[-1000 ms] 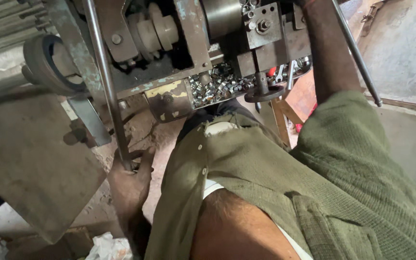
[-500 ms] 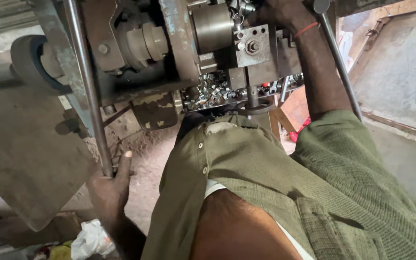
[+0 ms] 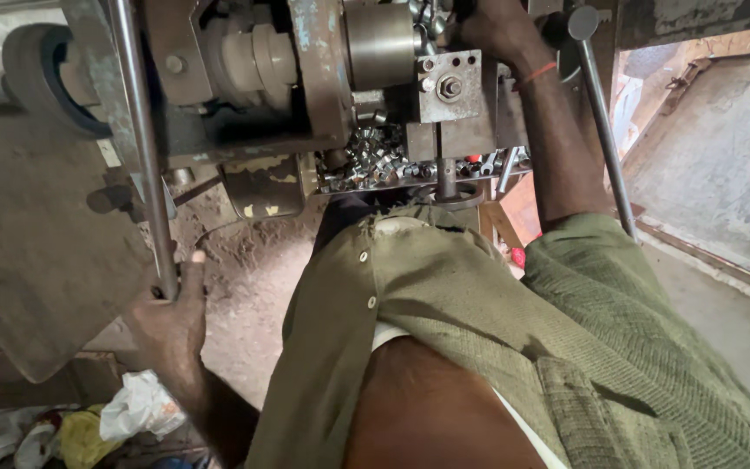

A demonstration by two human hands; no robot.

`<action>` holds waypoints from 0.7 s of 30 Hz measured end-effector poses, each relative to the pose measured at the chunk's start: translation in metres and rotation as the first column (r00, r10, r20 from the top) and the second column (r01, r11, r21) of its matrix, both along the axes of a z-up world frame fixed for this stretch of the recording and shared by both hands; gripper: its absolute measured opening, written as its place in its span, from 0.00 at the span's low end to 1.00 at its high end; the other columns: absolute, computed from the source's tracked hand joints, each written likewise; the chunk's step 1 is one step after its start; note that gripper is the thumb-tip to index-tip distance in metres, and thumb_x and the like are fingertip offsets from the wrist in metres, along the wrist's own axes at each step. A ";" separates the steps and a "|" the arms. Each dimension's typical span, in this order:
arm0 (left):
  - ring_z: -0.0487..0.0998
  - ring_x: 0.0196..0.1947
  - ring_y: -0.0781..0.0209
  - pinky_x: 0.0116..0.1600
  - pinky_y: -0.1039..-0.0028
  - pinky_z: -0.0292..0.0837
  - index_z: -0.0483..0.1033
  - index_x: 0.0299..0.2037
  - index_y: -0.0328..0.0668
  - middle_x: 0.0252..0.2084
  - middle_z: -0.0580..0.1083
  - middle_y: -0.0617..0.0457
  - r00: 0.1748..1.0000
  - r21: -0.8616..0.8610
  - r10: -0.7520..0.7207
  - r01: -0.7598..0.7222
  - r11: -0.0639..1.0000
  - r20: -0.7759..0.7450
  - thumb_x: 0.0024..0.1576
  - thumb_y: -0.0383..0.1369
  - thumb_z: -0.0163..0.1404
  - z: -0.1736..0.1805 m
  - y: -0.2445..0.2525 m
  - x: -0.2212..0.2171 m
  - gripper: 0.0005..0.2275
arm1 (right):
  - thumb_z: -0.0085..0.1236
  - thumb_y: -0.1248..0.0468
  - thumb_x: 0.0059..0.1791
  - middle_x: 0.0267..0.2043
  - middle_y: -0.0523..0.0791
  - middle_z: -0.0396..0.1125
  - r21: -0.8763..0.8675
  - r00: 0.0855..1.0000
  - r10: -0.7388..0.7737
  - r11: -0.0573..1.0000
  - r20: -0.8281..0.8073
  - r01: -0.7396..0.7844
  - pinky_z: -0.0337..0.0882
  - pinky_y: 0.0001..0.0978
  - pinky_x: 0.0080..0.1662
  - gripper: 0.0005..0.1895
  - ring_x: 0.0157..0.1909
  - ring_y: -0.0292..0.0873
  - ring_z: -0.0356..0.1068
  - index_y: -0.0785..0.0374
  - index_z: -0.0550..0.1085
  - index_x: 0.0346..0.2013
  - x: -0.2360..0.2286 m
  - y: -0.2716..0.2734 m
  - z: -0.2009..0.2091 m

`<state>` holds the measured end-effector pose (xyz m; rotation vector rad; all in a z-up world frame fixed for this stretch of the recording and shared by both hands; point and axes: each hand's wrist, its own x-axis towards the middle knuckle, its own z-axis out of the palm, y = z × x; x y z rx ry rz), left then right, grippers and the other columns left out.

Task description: The person operates a manual metal press machine, repeatedly turning a handwheel to cycle the press and produce small metal components. The finished parts accumulate in a tray beneath the press head.

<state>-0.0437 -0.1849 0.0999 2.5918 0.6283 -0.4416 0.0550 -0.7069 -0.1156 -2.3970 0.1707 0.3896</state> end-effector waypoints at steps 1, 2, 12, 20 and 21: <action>0.74 0.25 0.57 0.35 0.63 0.68 0.82 0.47 0.40 0.24 0.73 0.47 1.000 0.001 0.010 -0.010 1.000 0.000 0.57 0.48 0.63 0.000 0.000 -0.001 0.20 | 0.69 0.66 0.47 0.39 0.48 0.74 0.114 1.000 0.018 0.993 0.002 -0.018 0.73 0.41 0.40 0.14 0.39 0.44 0.74 0.65 0.77 0.45 -0.001 0.002 -0.002; 0.74 0.25 0.57 0.35 0.63 0.68 0.82 0.45 0.38 0.24 0.74 0.47 1.000 0.002 0.021 -0.021 1.000 0.003 0.57 0.48 0.63 -0.001 0.000 -0.001 0.19 | 0.67 0.67 0.47 0.40 0.47 0.74 0.226 0.999 0.035 0.974 0.008 -0.036 0.73 0.40 0.41 0.14 0.39 0.43 0.74 0.65 0.77 0.47 0.000 0.002 -0.003; 0.74 0.27 0.63 0.35 0.67 0.68 0.81 0.52 0.38 0.27 0.75 0.49 0.993 -0.007 0.091 -0.090 0.996 0.080 0.56 0.44 0.65 -0.005 -0.001 -0.001 0.21 | 0.47 0.73 0.57 0.38 0.48 0.75 0.762 0.876 -0.334 0.443 -0.348 0.472 0.79 0.27 0.42 0.07 0.37 0.39 0.77 0.69 0.75 0.42 -0.005 0.001 -0.014; 0.75 0.30 0.69 0.36 0.75 0.69 0.81 0.55 0.34 0.32 0.77 0.53 0.971 -0.088 0.058 -0.038 0.995 0.234 0.56 0.36 0.66 -0.007 -0.001 -0.004 0.20 | 0.51 0.76 0.52 0.37 0.49 0.72 0.825 0.884 -0.321 0.349 -0.340 0.444 0.75 0.28 0.36 0.04 0.34 0.39 0.74 0.68 0.72 0.39 -0.017 0.016 -0.007; 0.73 0.29 0.69 0.35 0.75 0.68 0.81 0.56 0.35 0.32 0.77 0.53 0.969 -0.097 0.060 -0.037 0.995 0.241 0.56 0.36 0.66 -0.008 0.000 -0.005 0.20 | 0.49 0.75 0.50 0.35 0.50 0.74 0.823 0.833 -0.353 0.232 -0.426 0.519 0.76 0.29 0.35 0.03 0.32 0.40 0.75 0.68 0.71 0.37 -0.019 0.014 -0.006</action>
